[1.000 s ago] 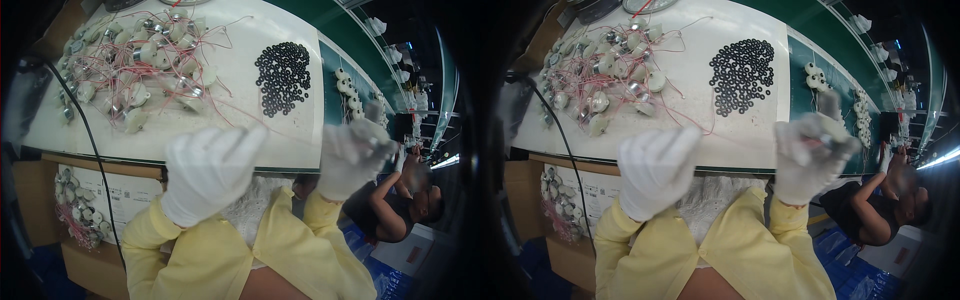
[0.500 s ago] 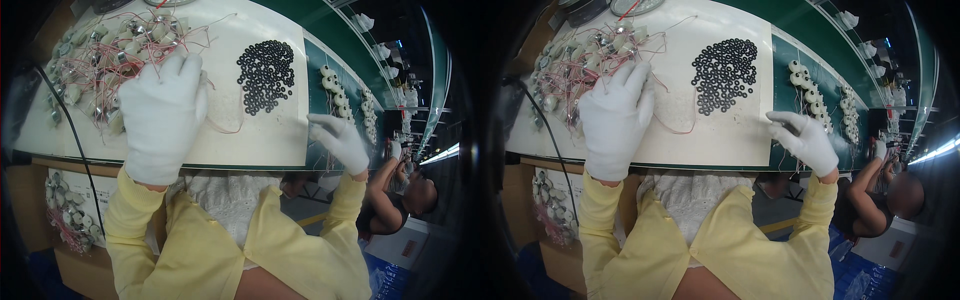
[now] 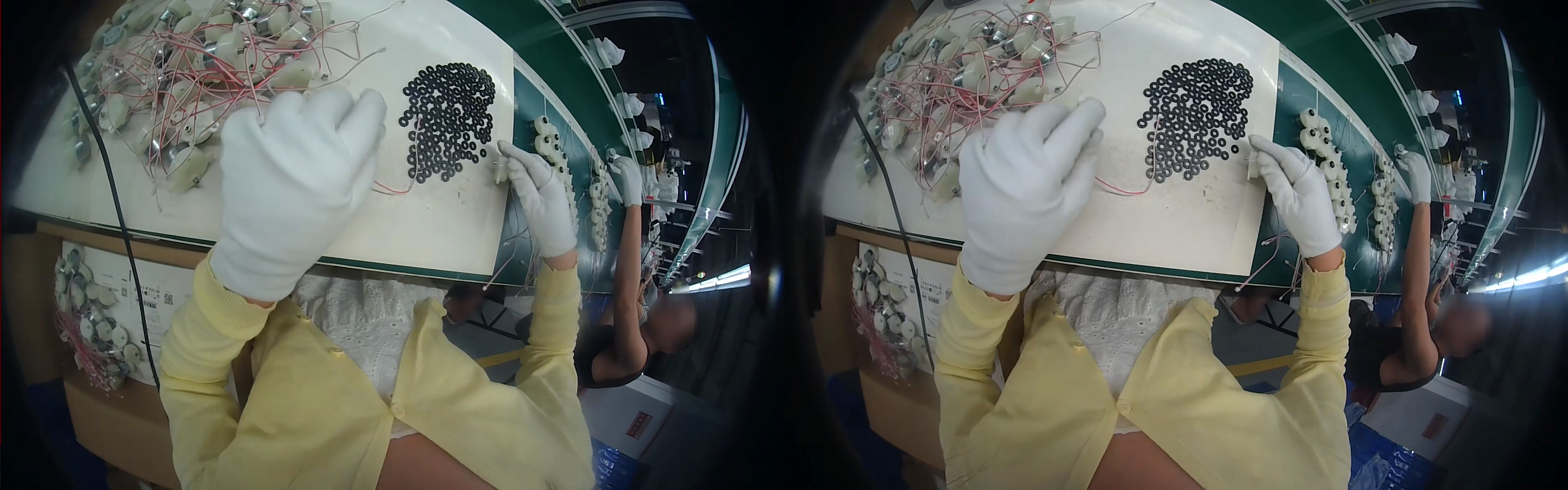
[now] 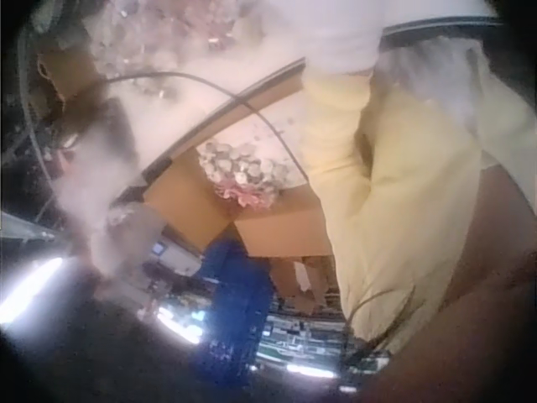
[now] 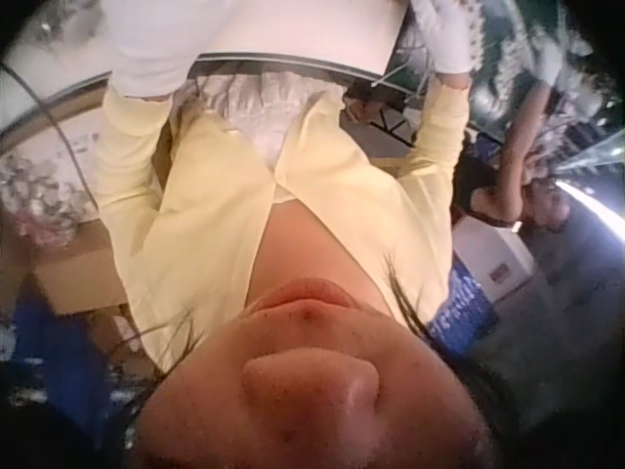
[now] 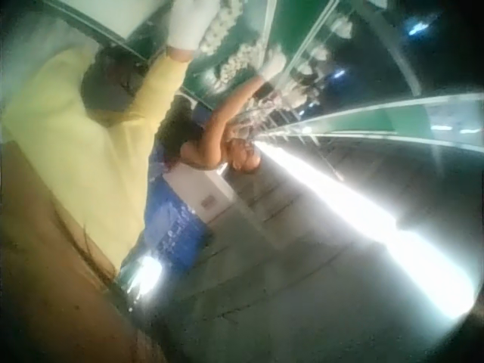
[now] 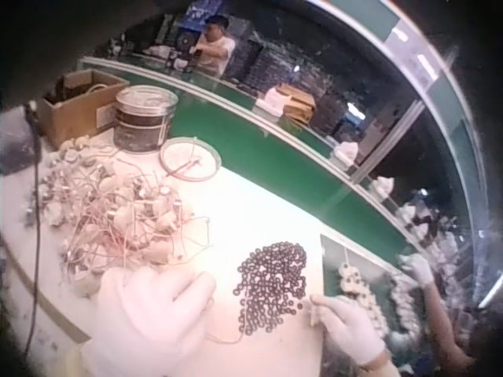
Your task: The person assembles small white electronic components by hand at a factory workstation. They pick up a component, attach a small metal washer, and place the finished unit on a green tray. The process is repeated continuously throughout the clip.
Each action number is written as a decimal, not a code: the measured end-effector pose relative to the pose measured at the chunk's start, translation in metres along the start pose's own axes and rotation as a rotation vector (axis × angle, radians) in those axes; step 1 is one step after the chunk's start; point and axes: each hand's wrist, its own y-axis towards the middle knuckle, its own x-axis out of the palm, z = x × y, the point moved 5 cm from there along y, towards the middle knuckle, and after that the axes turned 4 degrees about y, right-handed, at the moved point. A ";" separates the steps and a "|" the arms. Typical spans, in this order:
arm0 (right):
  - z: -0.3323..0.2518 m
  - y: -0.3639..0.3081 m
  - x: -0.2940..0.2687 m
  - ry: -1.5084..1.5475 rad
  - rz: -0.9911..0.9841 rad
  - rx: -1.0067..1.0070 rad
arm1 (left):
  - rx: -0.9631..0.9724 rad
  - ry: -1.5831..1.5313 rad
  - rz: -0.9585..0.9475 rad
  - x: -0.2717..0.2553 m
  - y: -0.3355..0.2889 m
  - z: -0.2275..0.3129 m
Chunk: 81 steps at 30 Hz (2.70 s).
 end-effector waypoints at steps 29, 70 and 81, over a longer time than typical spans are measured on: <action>-0.018 0.024 -0.001 -0.321 -0.004 0.012 | -0.029 -0.105 0.031 0.003 -0.001 -0.006; -0.053 -0.079 -0.015 -0.732 -0.078 -0.127 | 0.068 -0.243 0.031 -0.011 -0.073 -0.007; -0.020 -0.054 0.000 -0.739 0.297 -0.084 | 0.080 -0.242 0.052 -0.008 -0.072 -0.007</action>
